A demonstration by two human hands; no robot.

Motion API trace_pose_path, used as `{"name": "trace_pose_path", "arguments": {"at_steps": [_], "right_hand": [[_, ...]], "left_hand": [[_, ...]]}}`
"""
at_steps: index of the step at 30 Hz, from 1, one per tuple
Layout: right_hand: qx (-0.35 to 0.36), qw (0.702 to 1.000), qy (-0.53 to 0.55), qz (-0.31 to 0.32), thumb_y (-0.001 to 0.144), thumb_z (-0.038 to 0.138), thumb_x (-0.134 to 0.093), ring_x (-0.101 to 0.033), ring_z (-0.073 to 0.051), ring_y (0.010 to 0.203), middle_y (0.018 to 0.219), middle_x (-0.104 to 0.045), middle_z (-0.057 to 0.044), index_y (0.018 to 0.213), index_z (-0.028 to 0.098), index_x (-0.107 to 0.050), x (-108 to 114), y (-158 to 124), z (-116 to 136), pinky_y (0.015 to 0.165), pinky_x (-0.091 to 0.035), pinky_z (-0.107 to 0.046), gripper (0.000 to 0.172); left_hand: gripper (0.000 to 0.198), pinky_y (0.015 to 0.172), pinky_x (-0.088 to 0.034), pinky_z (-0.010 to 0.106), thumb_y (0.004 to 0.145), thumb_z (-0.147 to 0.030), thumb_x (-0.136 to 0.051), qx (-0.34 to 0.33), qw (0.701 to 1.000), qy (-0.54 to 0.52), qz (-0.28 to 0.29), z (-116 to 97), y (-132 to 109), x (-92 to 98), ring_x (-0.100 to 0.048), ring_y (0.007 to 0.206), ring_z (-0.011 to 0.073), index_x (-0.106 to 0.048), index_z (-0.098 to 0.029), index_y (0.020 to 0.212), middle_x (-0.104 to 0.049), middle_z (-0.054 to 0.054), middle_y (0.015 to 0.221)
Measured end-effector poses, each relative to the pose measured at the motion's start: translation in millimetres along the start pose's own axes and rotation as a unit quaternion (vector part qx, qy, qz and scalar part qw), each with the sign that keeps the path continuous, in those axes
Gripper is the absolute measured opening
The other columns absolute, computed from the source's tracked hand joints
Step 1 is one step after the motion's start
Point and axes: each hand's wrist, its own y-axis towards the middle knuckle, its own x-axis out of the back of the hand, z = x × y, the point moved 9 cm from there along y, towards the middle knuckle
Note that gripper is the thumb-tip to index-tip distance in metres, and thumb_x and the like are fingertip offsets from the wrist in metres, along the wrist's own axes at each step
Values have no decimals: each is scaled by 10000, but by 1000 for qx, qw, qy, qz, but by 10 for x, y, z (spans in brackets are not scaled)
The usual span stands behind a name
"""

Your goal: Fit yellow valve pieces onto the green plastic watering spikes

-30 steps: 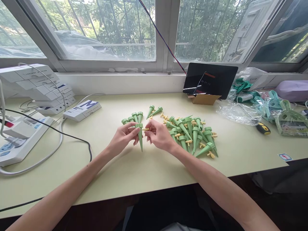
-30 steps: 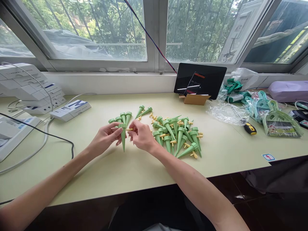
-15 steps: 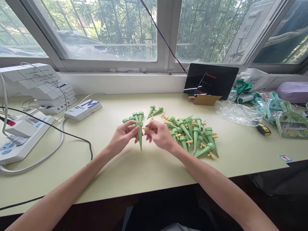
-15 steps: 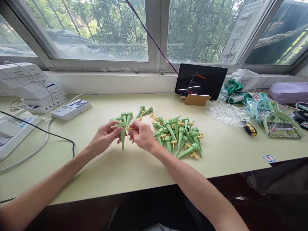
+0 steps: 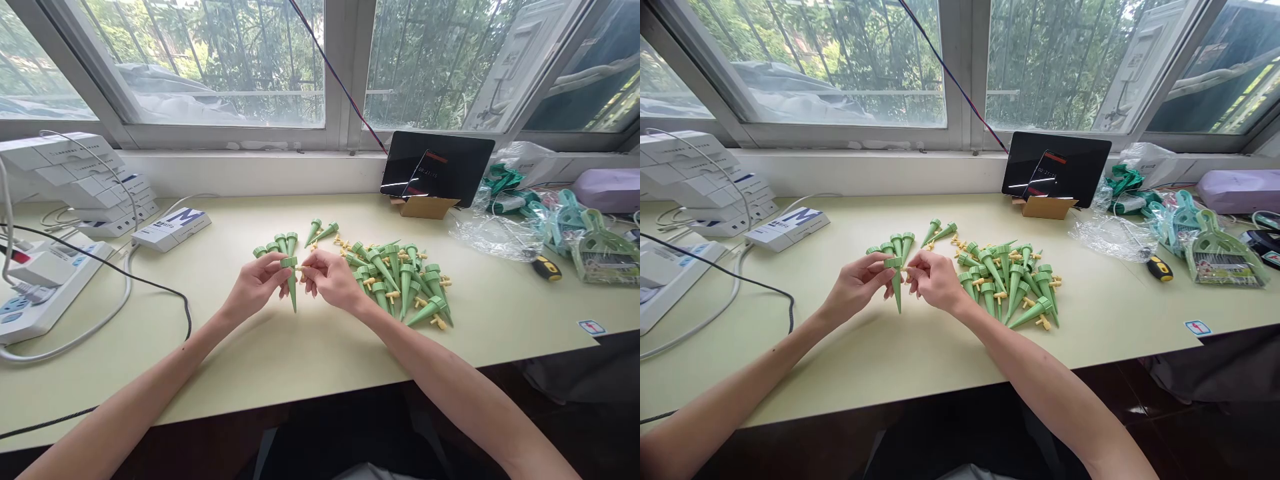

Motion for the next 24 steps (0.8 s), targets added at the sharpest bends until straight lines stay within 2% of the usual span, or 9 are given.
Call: {"name": "trace_pose_path", "arguments": {"at_steps": [4,10,12,16,20,24], "right_hand": [[-4,1000,4,2,873,262,-596,-581,-101,490,631,-605,20,774,187,-546,2,-4,6,455,-469,-215,134],[35,996,-82,-1,914,212,-524,-554,-89,479,591,-597,35,796,196,-548,8,-44,94,506,-462,-209,122],[37,994,-98,-1,913,205,-527,-567,-90,497,592,-595,35,796,196,-550,8,-52,117,522,-464,-206,120],[21,997,-68,6,905,211,-534,-572,-94,483,620,-594,28,788,194,-539,3,-37,78,473,-453,-203,118],[11,999,-34,10,891,204,-539,-584,-96,483,656,-603,18,781,187,-535,-3,-16,22,441,-451,-198,112],[23,999,-46,10,898,201,-535,-575,-90,477,644,-595,24,781,184,-539,-5,-23,51,445,-452,-195,118]], "left_hand": [[241,513,-494,301,841,-392,-723,0,1000,2,0,5,-7,3,-588,514,141,-658,-191,957,-664,10,667],[271,490,-444,260,869,-424,-695,111,985,-121,50,269,-4,-73,-567,533,130,-618,-173,933,-687,49,693],[278,483,-432,253,862,-426,-703,124,982,-133,55,300,-3,-83,-557,526,125,-610,-173,931,-692,50,691],[276,514,-466,281,858,-415,-708,77,993,-80,47,194,2,-64,-578,530,139,-616,-181,973,-679,29,675],[238,541,-485,291,848,-388,-720,23,999,-14,24,56,-12,-29,-588,519,138,-621,-185,923,-657,5,642],[240,530,-480,277,871,-397,-695,47,997,-40,40,107,-15,-54,-586,520,132,-619,-177,926,-651,10,637]]}}
